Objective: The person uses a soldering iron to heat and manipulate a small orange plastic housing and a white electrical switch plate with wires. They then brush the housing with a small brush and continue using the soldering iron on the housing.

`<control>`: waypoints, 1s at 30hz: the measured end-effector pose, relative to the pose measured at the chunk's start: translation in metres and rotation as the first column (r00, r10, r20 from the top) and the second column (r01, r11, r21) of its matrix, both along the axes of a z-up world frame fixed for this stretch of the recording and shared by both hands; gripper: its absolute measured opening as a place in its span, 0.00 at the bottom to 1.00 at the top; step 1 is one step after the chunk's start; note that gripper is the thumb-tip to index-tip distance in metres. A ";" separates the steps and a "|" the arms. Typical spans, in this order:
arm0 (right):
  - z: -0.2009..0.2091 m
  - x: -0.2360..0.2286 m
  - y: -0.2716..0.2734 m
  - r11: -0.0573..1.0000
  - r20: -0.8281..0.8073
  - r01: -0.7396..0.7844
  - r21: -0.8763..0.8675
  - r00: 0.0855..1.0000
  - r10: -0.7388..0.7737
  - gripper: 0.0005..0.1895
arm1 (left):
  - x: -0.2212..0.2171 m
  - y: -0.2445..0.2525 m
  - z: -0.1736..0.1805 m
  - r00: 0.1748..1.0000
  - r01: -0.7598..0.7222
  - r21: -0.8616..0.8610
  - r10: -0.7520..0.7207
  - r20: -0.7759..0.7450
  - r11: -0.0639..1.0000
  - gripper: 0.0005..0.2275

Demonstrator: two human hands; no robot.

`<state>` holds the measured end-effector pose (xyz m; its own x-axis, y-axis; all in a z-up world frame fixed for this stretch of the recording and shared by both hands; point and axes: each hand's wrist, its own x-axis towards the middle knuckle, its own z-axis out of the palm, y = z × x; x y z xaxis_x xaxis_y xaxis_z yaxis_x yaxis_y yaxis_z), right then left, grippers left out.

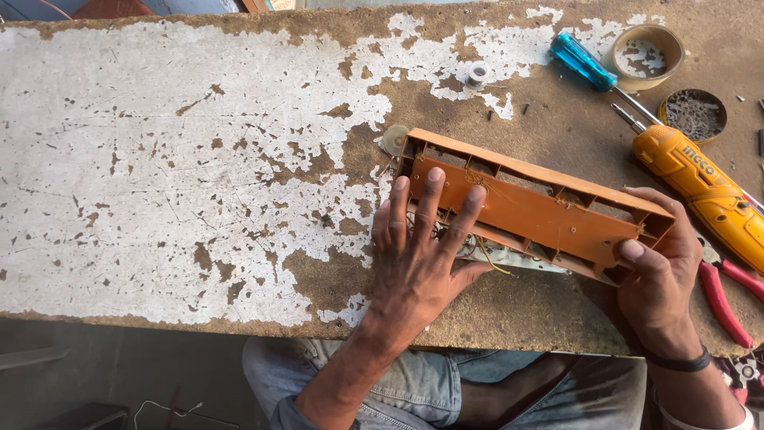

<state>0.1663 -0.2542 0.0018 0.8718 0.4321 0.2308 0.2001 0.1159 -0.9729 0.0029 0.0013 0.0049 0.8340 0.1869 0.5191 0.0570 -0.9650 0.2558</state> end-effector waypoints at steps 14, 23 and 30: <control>0.000 -0.001 0.001 1.000 0.003 0.005 -0.001 1.000 -0.005 0.32 | 0.003 0.004 -0.002 0.963 -0.064 -0.233 0.121 0.241 0.970 0.38; -0.002 -0.001 0.003 1.000 -0.029 0.002 0.028 1.000 -0.001 0.31 | 0.001 0.002 0.002 0.989 -0.087 -0.087 0.096 0.112 0.992 0.35; 0.000 -0.002 0.005 0.997 -0.092 -0.026 0.077 0.995 0.034 0.34 | 0.002 0.001 0.006 1.000 0.009 0.005 -0.009 -0.009 1.000 0.32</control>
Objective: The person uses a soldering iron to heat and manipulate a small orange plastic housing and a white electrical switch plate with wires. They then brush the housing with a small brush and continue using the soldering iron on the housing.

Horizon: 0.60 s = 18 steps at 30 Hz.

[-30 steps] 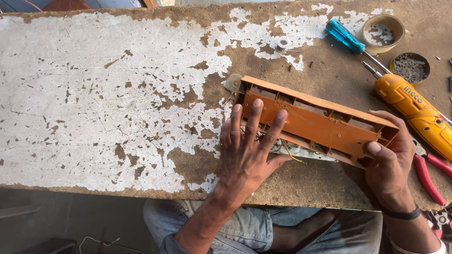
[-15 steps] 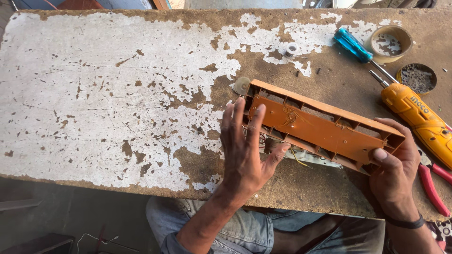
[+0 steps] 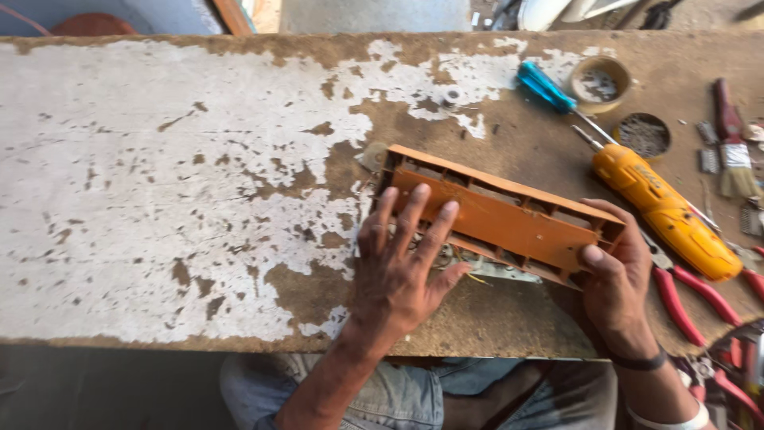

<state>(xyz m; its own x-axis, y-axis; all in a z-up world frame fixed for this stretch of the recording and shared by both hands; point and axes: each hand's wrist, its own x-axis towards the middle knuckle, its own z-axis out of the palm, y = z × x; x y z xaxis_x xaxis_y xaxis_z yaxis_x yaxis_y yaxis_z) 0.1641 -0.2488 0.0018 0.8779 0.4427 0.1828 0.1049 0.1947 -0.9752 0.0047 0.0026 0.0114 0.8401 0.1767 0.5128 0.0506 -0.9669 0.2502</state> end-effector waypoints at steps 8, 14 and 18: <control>0.008 -0.002 0.004 0.999 0.068 -0.024 -0.037 0.997 0.027 0.34 | 0.002 -0.003 0.003 0.996 0.033 -0.032 -0.030 0.089 0.999 0.29; 0.009 0.001 0.003 0.999 0.052 -0.035 -0.038 0.998 0.037 0.33 | -0.001 -0.004 0.004 0.985 0.089 -0.089 -0.074 0.157 0.992 0.28; 0.008 0.001 0.002 0.999 0.043 -0.029 -0.043 0.999 0.031 0.34 | -0.002 -0.008 0.003 0.992 0.073 -0.016 -0.070 0.108 0.997 0.31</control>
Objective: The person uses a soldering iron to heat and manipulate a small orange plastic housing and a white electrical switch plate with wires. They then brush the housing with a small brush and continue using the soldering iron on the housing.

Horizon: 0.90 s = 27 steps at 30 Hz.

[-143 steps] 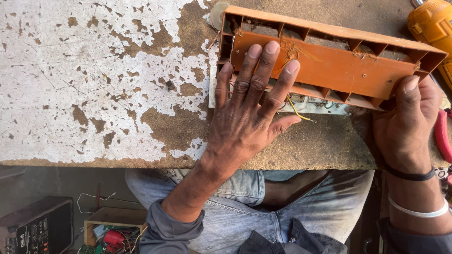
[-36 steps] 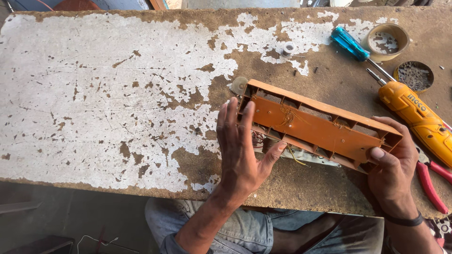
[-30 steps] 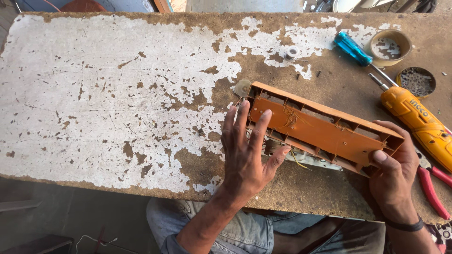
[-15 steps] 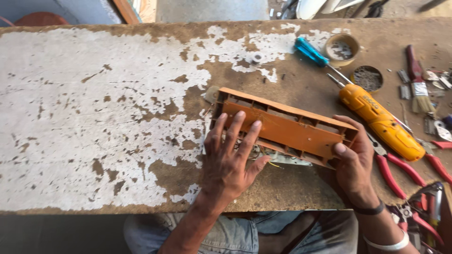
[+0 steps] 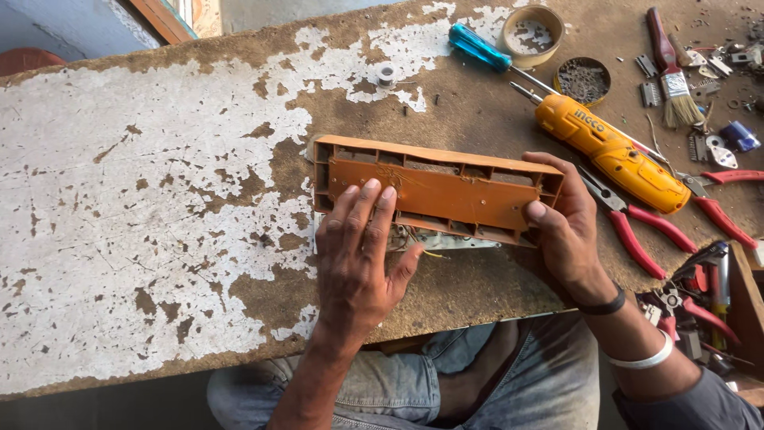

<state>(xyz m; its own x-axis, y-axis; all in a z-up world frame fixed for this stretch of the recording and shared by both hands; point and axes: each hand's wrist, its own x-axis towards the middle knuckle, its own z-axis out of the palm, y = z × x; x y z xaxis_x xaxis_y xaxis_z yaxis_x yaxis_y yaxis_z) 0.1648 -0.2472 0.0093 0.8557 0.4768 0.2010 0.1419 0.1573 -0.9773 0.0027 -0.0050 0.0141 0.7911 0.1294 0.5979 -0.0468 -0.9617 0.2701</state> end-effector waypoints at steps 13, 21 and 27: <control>0.001 0.001 0.000 1.000 0.015 -0.009 0.005 1.000 0.009 0.33 | 0.008 -0.028 -0.008 0.975 0.219 0.090 -0.215 -0.050 0.972 0.40; -0.005 0.000 -0.002 1.000 0.042 -0.002 0.002 0.999 0.001 0.32 | 0.000 -0.014 -0.014 0.995 -0.093 -0.045 0.094 0.029 0.995 0.39; -0.003 -0.001 0.000 1.000 0.012 -0.003 0.029 1.000 0.003 0.34 | 0.005 -0.007 -0.016 0.974 -0.225 -0.008 0.225 -0.019 0.974 0.37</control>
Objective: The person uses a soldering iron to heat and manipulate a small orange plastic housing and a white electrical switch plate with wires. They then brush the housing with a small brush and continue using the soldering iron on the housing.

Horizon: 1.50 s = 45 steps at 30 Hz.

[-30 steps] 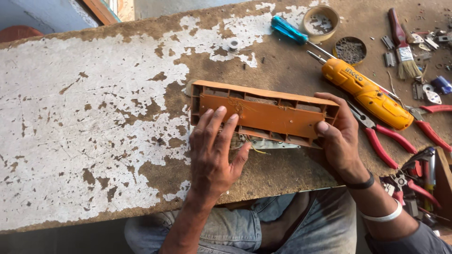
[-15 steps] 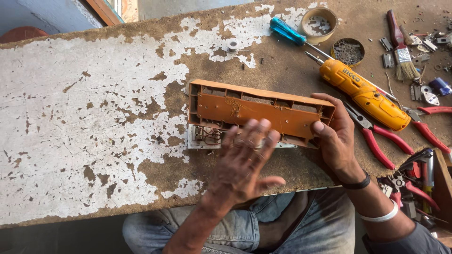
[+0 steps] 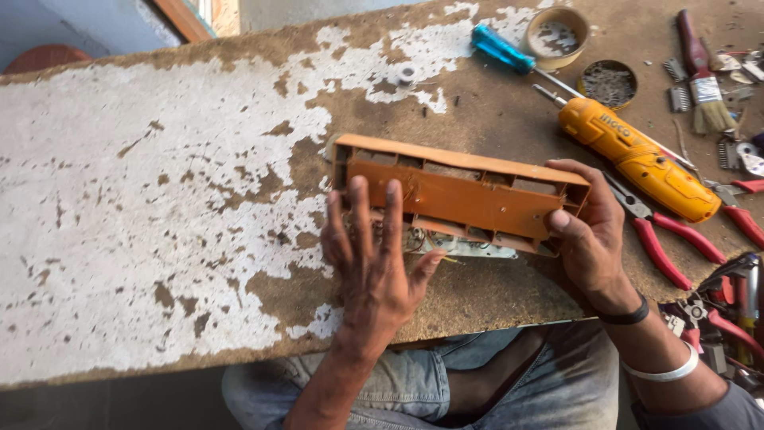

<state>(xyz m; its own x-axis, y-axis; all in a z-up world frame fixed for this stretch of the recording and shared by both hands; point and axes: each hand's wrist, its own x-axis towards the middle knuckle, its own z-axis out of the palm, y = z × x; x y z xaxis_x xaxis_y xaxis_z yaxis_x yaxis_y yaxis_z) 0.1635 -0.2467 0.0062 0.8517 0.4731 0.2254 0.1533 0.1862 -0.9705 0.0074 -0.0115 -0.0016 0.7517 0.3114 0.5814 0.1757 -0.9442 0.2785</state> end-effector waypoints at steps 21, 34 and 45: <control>0.002 0.002 -0.008 0.995 0.011 -0.098 -0.003 0.995 0.098 0.39 | -0.002 0.002 -0.018 0.994 -0.021 0.187 0.042 -0.106 0.982 0.37; 0.000 0.003 -0.009 0.998 -0.040 -0.050 -0.033 0.998 0.048 0.39 | 0.001 -0.007 -0.010 0.994 -0.020 0.100 0.031 -0.106 0.995 0.41; -0.010 0.005 -0.015 0.993 0.042 -0.086 0.078 0.996 0.083 0.34 | 0.000 -0.008 -0.013 0.990 0.115 0.094 -0.106 -0.096 0.989 0.34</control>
